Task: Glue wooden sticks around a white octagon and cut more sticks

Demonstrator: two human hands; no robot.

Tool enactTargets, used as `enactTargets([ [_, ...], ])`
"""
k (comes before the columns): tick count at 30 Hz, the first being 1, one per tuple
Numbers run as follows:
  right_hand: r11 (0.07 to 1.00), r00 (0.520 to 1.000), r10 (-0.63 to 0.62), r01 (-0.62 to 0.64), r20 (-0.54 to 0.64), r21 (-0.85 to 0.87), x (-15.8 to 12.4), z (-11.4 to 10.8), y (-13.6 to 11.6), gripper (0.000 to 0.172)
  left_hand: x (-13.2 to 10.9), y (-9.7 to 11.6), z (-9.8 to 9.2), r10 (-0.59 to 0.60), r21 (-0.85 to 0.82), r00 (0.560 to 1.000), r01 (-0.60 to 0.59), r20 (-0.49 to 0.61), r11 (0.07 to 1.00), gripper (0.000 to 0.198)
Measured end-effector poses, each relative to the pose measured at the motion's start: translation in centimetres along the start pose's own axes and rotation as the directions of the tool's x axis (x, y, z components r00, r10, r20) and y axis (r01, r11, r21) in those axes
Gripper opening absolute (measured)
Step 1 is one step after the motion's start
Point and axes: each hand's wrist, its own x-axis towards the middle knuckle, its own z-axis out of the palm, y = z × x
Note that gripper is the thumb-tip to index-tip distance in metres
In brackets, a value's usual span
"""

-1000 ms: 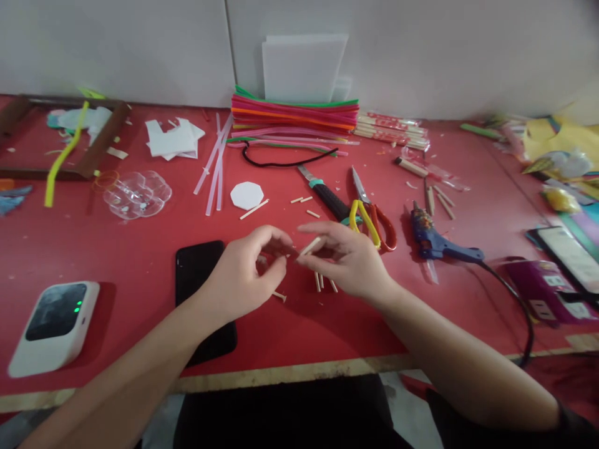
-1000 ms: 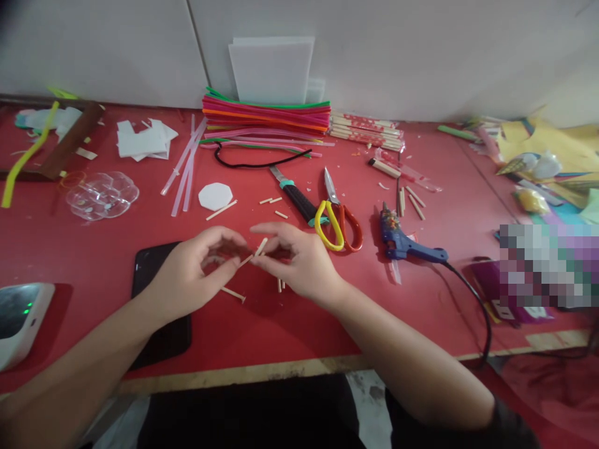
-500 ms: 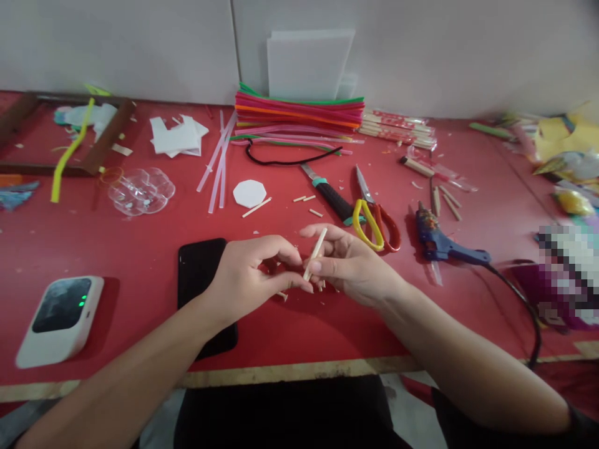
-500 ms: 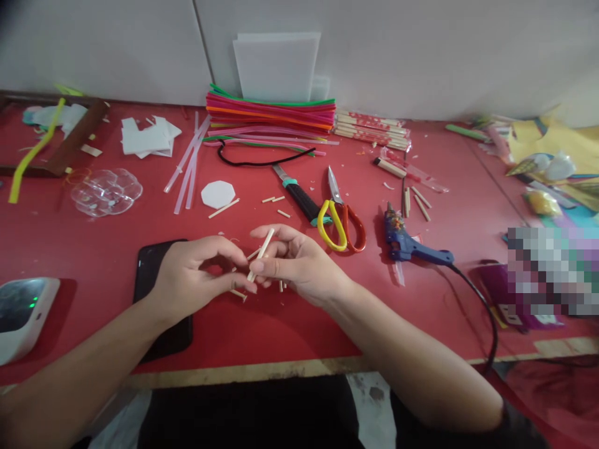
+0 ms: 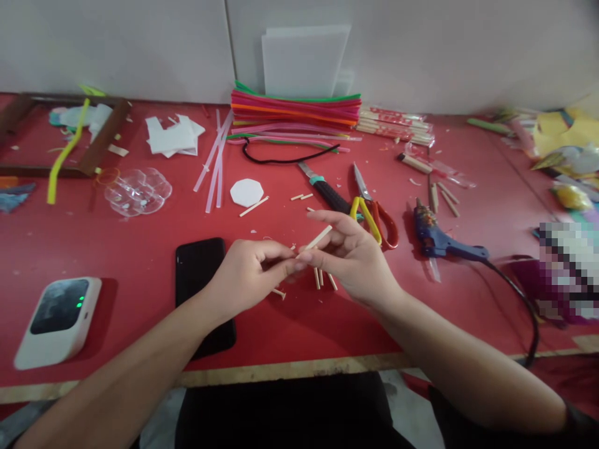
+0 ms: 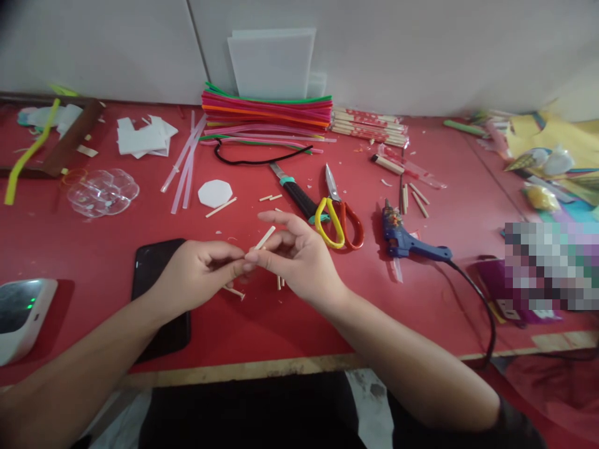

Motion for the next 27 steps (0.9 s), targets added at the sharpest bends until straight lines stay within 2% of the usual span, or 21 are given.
enactTargets([
  [3, 0.995, 0.997, -0.023, 0.016, 0.069, 0.102, 0.1, -0.1, 0.0, 0.048, 0.0, 0.5, -0.2, -0.071, -0.214, 0.991, 0.093, 0.111, 0.972, 0.013],
  [6, 0.966, 0.982, 0.004, -0.052, 0.188, 0.254, 0.2, -0.2, -0.2, 0.042, 0.2, 0.7, -0.5, -0.104, -0.405, 0.957, 0.212, 0.272, 0.889, 0.015],
  [9, 0.948, 0.952, 0.012, -0.109, 0.307, 0.299, 0.1, -0.1, -0.3, 0.026, 0.4, 0.6, -0.9, -0.136, -0.471, 0.895, 0.347, 0.426, 0.811, 0.022],
  [11, 0.952, 0.941, -0.003, -0.101, 0.339, 0.290, 0.0, 0.0, -0.4, 0.014, 0.6, 0.4, -1.1, -0.150, -0.466, 0.868, 0.391, 0.473, 0.794, 0.025],
  [13, 0.961, 0.942, 0.009, -0.100, 0.336, 0.256, -0.1, 0.0, -0.6, 0.011, 0.8, 0.2, -1.1, -0.152, -0.463, 0.873, 0.385, 0.463, 0.799, 0.025],
  [20, 0.997, 0.975, 0.048, -0.059, 0.219, 0.045, -0.3, -0.3, -1.3, 0.012, 0.9, 0.5, -0.8, -0.129, -0.379, 0.944, 0.243, 0.303, 0.893, 0.015],
  [27, 0.996, 0.990, 0.046, -0.035, 0.135, -0.085, -0.1, -0.5, -0.9, 0.017, 0.4, 0.4, -0.4, -0.144, -0.221, 0.972, 0.184, 0.186, 0.958, 0.013],
])
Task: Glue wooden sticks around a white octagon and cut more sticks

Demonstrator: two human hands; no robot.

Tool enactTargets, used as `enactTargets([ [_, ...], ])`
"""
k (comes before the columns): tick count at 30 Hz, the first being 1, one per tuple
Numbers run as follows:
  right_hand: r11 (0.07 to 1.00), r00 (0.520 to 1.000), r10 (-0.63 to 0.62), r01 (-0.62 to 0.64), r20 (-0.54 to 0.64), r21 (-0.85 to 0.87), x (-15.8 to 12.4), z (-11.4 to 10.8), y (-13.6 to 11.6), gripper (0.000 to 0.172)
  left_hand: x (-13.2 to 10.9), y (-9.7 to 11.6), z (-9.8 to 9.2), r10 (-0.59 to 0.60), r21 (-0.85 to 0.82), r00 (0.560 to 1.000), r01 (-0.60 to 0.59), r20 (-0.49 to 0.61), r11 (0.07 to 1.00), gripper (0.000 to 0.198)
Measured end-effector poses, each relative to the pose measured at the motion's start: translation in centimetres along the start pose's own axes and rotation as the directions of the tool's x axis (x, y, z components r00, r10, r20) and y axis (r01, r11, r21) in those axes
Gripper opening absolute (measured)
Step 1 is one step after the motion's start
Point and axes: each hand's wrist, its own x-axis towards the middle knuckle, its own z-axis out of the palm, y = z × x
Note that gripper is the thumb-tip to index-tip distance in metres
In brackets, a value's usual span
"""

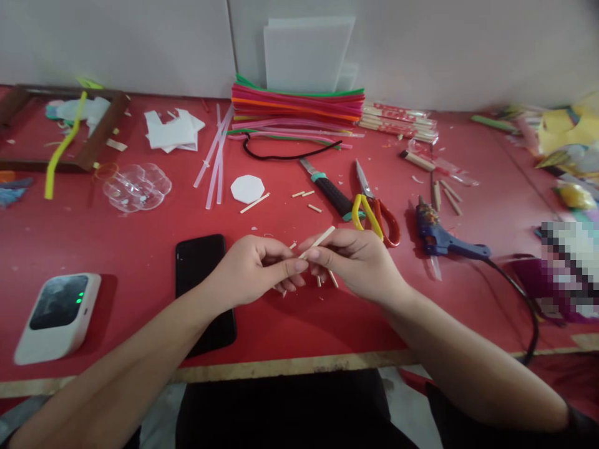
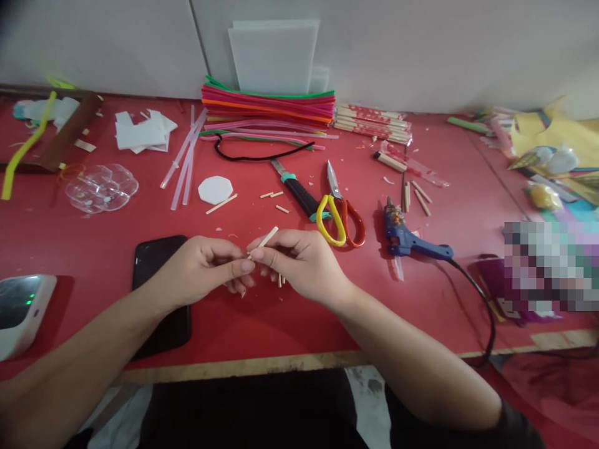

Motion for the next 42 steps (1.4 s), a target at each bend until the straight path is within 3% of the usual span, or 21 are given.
enactTargets([
  [4, 0.993, 0.998, 0.059, -0.056, -0.032, 0.100, 0.2, -0.2, 0.2, 0.023, -0.3, -0.6, 0.3, 0.198, 0.177, 0.980, -0.189, -0.034, 0.966, 0.017],
  [7, 0.956, 0.990, 0.141, -0.135, -0.003, 0.259, 0.3, -0.2, -0.1, 0.025, -0.4, -0.8, 0.4, 0.426, 0.375, 0.904, -0.388, -0.022, 0.842, 0.013],
  [10, 0.927, 0.982, 0.181, -0.189, 0.055, 0.324, 0.2, -0.2, -0.2, 0.023, -0.5, -0.8, 0.3, 0.567, 0.481, 0.823, -0.502, 0.010, 0.719, 0.010],
  [13, 0.931, 0.974, 0.198, -0.222, 0.109, 0.289, 0.1, -0.6, -0.1, 0.023, -0.5, -0.7, 0.2, 0.630, 0.502, 0.775, -0.563, 0.045, 0.657, 0.009],
  [16, 0.944, 0.972, 0.180, -0.214, 0.153, 0.250, 0.1, -1.1, 0.0, 0.023, -0.4, -0.7, 0.1, 0.645, 0.509, 0.762, -0.577, 0.053, 0.639, 0.009],
  [20, 0.982, 0.988, 0.062, -0.086, 0.142, 0.170, 0.2, -1.4, -0.4, 0.016, -0.2, -0.9, 0.1, 0.651, 0.572, 0.757, -0.557, 0.051, 0.602, 0.009],
  [24, 0.997, 0.996, -0.055, 0.051, 0.063, 0.063, 0.1, -1.2, -0.6, 0.012, -0.3, -0.8, 0.2, 0.612, 0.588, 0.790, -0.506, 0.023, 0.631, 0.009],
  [29, 0.993, 0.997, -0.069, 0.072, 0.039, -0.089, 0.0, -1.1, -0.4, 0.016, -0.5, -0.4, 0.5, 0.406, 0.444, 0.913, -0.381, 0.043, 0.811, 0.021],
  [35, 0.971, 0.995, -0.099, 0.103, 0.029, -0.215, -0.1, -0.2, -0.4, 0.017, -0.3, -0.5, 0.7, 0.341, 0.595, 0.940, -0.266, -0.014, 0.758, 0.029],
  [37, 0.978, 0.995, -0.088, 0.094, 0.043, -0.186, -0.1, -0.2, -0.6, 0.019, -0.3, -0.4, 0.7, 0.303, 0.516, 0.953, -0.248, -0.022, 0.820, 0.026],
  [42, 0.997, 0.990, -0.040, 0.049, 0.135, -0.066, 0.1, -1.2, -0.9, 0.016, -0.3, -0.1, 0.8, 0.112, 0.085, 0.993, -0.115, 0.037, 0.990, 0.017],
])
